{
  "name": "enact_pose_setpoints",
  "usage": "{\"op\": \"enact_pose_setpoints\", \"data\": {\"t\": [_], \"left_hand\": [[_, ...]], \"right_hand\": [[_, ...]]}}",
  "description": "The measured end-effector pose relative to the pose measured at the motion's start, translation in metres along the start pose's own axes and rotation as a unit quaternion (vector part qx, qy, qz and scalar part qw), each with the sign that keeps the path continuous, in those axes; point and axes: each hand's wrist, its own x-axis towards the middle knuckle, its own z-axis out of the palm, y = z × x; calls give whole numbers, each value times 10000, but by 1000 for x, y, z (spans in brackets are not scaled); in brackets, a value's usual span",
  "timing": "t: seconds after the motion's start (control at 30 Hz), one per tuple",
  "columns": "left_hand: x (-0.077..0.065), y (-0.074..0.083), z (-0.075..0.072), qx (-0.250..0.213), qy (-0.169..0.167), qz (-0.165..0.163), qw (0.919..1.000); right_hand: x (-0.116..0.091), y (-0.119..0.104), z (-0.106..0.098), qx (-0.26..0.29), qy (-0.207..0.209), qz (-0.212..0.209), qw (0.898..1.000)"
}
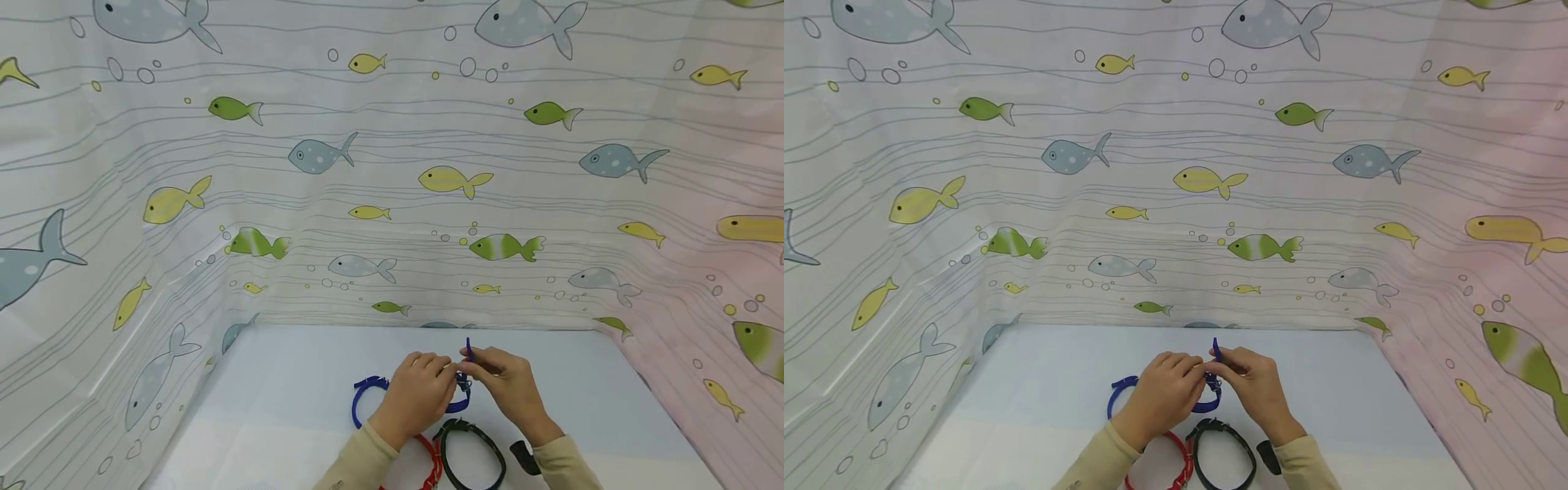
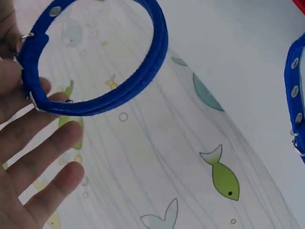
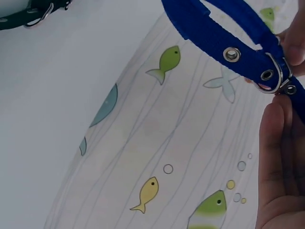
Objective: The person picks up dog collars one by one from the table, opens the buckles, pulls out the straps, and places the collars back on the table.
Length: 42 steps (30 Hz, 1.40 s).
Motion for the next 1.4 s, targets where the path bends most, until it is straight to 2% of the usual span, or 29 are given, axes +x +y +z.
{"op": "enact_pose_setpoints", "data": {"t": [0.1, 0.2, 0.4, 0.57, 0.73, 0.83, 0.97, 1.03, 1.13, 1.4], "left_hand": [[1, 3, 1, 219, -160, 99, 9996], [-2, 3, 4, 226, -200, 219, 9993], [-5, 2, 12, -49, 153, 426, 9990], [-5, -2, 14, -576, 276, 273, 9976], [-8, -11, 9, -817, 293, 49, 9962], [-7, -17, 7, -855, 421, -30, 9954], [-6, -24, 7, -1072, 772, -161, 9911], [-6, -26, 7, -1196, 882, -234, 9886], [-7, -27, 6, -1297, 960, -266, 9865], [-7, -25, 9, -1611, 991, -386, 9812]], "right_hand": [[2, -2, 0, -227, 46, -73, 9997], [1, -5, 1, -357, 42, -21, 9994], [0, -7, 4, -253, -157, -60, 9995], [-1, -9, 6, -202, -413, -14, 9989], [-6, -7, 3, -231, -479, 340, 9980], [-8, -5, -1, -213, -537, 748, 9955], [-11, -2, -4, -209, -876, 1463, 9851], [-13, 0, -3, -277, -1030, 1672, 9801], [-14, 3, -1, -301, -1091, 1766, 9778], [-12, 2, 4, 17, -890, 1756, 9804]]}}
